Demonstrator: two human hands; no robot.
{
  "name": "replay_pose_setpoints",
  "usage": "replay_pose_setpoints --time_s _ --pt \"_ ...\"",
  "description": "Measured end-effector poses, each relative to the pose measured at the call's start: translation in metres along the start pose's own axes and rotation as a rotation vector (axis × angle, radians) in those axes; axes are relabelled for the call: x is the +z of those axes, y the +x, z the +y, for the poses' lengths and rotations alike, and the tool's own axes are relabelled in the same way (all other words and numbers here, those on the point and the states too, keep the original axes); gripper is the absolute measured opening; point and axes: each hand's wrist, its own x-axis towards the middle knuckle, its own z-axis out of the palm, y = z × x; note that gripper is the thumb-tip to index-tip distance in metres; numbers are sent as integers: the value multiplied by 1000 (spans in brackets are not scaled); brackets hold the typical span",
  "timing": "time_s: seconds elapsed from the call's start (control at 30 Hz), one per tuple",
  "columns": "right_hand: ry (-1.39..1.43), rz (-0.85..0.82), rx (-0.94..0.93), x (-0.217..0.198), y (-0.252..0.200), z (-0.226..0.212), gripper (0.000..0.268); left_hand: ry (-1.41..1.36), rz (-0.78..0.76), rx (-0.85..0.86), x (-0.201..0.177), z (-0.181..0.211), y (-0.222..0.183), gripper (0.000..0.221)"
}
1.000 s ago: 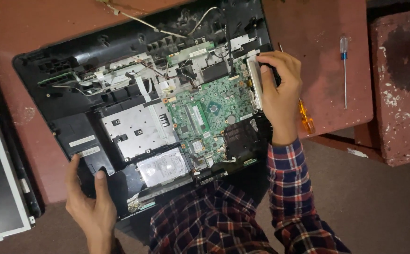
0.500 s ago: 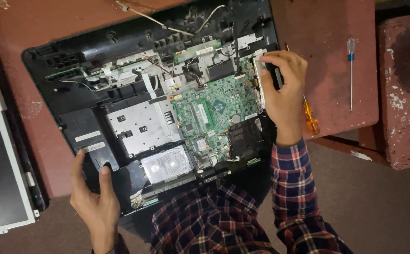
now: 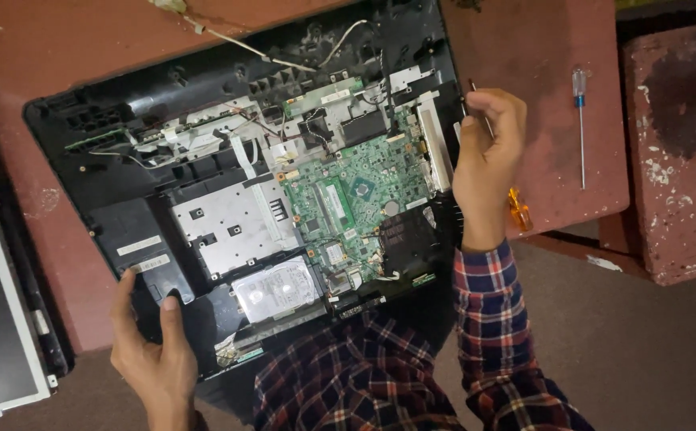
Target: Disassembling an electronic device by removing screws and internal components using a manual screwdriver.
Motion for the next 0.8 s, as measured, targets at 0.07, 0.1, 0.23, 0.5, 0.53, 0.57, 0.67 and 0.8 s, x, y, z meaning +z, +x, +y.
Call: replay_pose_setpoints --time_s 0.07,0.1,0.23,0.5,0.53,0.57,0.67,0.8 --pt "-2 -27 31 1 0 -2 28 2 0 -3 -1 1 -1 49" --pt "-2 -55 62 2 0 -2 24 5 1 -7 -1 1 -1 49" --pt "-173 -92 41 1 -1 -7 12 14 6 9 0 -2 0 48" --pt "-199 -125 -21 3 -2 -2 10 35 -2 14 0 -6 -1 48" --pt "-199 -125 -21 3 -1 -2 10 35 -2 14 1 -7 -1 48" --pt "-207 -132 0 3 -1 -2 10 42 0 12 1 -8 -1 48" --pt "-211 -145 19 2 0 1 9 36 1 8 1 -5 -1 49" --pt "-176 -177 44 1 1 -6 10 43 0 -23 0 -5 0 49"
